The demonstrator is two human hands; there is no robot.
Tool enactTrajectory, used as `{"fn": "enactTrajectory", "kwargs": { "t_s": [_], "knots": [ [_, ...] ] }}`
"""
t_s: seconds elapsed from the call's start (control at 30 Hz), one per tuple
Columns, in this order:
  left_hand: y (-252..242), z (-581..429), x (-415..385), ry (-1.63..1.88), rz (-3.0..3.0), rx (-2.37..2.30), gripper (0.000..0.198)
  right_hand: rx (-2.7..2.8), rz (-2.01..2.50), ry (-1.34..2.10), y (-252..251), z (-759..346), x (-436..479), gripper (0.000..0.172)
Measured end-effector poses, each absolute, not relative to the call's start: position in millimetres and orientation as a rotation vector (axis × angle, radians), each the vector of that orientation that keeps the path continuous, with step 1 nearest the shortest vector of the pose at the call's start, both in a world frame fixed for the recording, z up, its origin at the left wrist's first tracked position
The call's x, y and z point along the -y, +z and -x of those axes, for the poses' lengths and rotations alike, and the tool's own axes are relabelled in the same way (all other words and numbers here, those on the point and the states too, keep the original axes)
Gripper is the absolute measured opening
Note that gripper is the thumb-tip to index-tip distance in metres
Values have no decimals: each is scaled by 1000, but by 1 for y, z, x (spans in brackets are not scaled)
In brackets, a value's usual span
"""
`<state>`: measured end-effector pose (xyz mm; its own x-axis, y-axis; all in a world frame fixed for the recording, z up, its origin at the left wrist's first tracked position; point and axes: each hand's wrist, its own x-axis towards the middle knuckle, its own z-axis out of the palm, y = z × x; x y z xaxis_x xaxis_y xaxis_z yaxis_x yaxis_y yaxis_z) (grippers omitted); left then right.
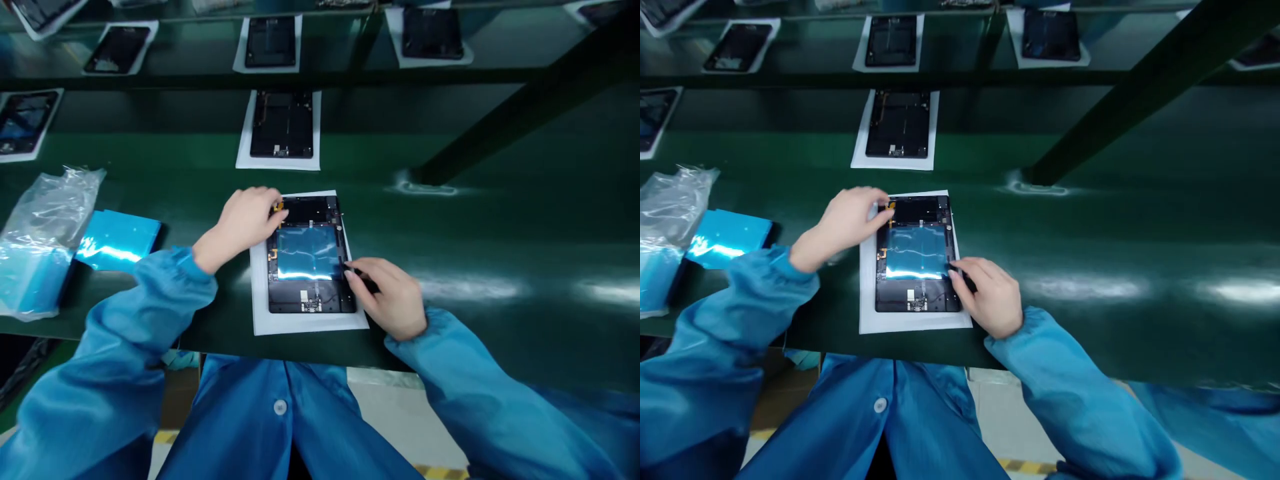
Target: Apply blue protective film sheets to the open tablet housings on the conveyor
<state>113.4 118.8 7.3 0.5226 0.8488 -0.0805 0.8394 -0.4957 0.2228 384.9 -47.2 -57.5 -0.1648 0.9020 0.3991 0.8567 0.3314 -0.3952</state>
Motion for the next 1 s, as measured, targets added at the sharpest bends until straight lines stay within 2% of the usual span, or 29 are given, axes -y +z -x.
{"fn": "enactTrajectory", "kwargs": {
  "t_s": [0.17, 0.27, 0.37, 0.5, 0.67, 0.77, 0.83, 0.9, 1.0],
  "knots": [
    [-15, -162, -161, 66, -2551, -1433, 39, 1951, 1765, 47, -73, -371, 43, 37],
    [-25, -163, -176, 33, -2543, -1316, 29, 1969, 1801, 29, -76, -368, 44, 41],
    [-23, -151, -186, 16, -2512, -1206, 19, 1954, 1816, 5, -78, -366, 45, 45],
    [-7, -134, -185, 104, -2503, -1121, 19, 1868, 1849, 39, -76, -366, 43, 54],
    [27, -122, -174, 308, -2545, -1099, 15, 1726, 1742, 546, -64, -376, 23, 46],
    [43, -116, -183, 491, -2527, -1111, 12, 1691, 1641, 715, -58, -380, -3, 52],
    [44, -111, -200, 635, -2423, -1323, 17, 1639, 1653, 673, -57, -384, -32, 54],
    [35, -103, -222, 689, -2223, -1738, 30, 1563, 1699, 579, -57, -394, -72, 53],
    [7, -92, -253, 550, -1928, -2244, 43, 1448, 1813, 396, -54, -424, -150, 48]
  ]
}}
